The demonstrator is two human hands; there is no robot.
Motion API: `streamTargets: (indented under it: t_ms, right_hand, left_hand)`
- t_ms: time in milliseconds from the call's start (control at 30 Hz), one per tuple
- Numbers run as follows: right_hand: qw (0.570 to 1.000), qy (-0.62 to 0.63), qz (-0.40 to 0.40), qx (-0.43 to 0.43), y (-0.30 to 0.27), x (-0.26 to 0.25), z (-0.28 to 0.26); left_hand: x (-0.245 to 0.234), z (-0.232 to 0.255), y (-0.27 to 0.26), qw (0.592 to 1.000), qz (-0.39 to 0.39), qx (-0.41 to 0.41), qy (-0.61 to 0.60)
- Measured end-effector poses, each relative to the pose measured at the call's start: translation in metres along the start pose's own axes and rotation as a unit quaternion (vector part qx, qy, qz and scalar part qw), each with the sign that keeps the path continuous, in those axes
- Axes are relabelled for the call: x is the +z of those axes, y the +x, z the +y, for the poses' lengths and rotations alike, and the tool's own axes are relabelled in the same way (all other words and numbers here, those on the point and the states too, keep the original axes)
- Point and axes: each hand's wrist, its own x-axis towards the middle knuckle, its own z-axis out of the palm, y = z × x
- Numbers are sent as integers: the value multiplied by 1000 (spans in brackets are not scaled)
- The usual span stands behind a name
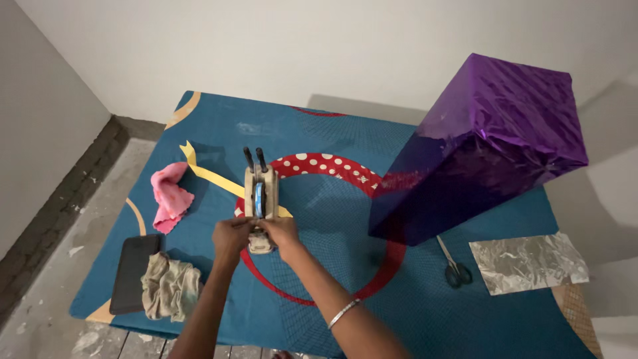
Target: The person wraps a rectangular box with purple wrapping paper on a table. They use scissors to trim excess paper and a tape dispenser to secure the folds, completing the wrapping of the box.
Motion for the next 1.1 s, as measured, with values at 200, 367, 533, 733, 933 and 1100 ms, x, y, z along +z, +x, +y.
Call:
streamTargets:
  t_ms: [200,367,533,733,933,1100]
  right_hand:
    - [999,-10,27,-18,-13,0,-3]
    - [999,-24,39,-22,-11,-1,-1]
    - [998,-30,45,-26,-16,0,1]
    - [998,-15,39,-42,-33,6,-1]
    - [995,-64,75,-32,-51,11,-11]
    - [994,-49,97,9,-52,12,-5]
  left_hand:
    - [11,-15,-3,995,23,47,-82]
    - [22,-27,0,996,72,43,-6]
    - [20,-30,-5,996,88,28,-6]
    - [17,-30,-20,990,82,-42,-106]
    - [32,-47,-16,972,113,-61,-197]
    - [38,-55,-16,924,61,-141,-350]
